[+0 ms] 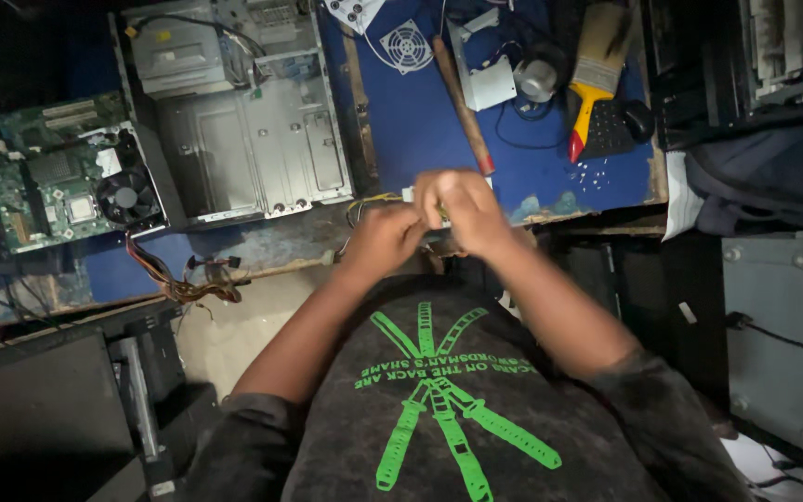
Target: The person uses a yellow screwdriver to remove screws from a white computer power supply unit on a blue workbench. They remove the fan cover, then the fan, and finally the metal casing, placing each part on the table.
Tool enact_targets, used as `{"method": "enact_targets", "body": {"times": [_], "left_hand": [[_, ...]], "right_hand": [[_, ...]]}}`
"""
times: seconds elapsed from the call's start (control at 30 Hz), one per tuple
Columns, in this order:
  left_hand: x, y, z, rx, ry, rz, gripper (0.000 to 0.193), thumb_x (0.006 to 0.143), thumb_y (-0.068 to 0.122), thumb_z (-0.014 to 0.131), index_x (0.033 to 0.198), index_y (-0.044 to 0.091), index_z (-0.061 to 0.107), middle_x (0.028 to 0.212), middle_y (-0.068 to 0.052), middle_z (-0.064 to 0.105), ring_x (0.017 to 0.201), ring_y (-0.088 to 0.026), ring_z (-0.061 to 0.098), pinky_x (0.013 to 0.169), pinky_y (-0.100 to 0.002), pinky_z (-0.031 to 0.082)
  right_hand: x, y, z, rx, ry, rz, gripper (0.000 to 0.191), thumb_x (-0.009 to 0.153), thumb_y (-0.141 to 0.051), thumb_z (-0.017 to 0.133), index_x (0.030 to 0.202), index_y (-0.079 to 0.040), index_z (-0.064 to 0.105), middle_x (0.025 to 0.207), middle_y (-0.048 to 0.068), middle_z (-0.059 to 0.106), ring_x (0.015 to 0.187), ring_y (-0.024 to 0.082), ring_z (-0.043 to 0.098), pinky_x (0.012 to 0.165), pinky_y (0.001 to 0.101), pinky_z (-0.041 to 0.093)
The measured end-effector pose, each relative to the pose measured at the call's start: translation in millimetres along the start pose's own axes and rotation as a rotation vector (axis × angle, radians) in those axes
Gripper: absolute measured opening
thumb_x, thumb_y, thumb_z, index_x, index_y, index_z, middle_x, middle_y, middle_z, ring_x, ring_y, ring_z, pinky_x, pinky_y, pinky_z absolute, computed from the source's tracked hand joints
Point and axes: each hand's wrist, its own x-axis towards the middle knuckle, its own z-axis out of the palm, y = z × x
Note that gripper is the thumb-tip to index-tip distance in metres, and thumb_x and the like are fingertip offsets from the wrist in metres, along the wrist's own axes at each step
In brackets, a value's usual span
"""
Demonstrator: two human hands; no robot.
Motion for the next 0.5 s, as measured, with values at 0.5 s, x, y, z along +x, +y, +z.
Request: {"method": "enact_targets", "body": {"times": [0.5], "left_hand": [[-7, 16, -3, -0.078, -0.029, 0.115, 0.028, 0.09, 0.006, 0.069, 0.118, 0.002, 0.066, 0.109, -0.02, 0.069, 0.097, -0.043, 0.069, 0.081, -0.049, 0.055]], "right_hand": [[-2, 23, -36, 0.224, -0.396, -0.014, 0.066, 0.111, -0.062, 0.04, 0.067, -0.014, 0.047, 0.057, -0.001, 0.05, 0.053, 0.011, 0.046, 0.062, 0.0198, 0.039]]}}
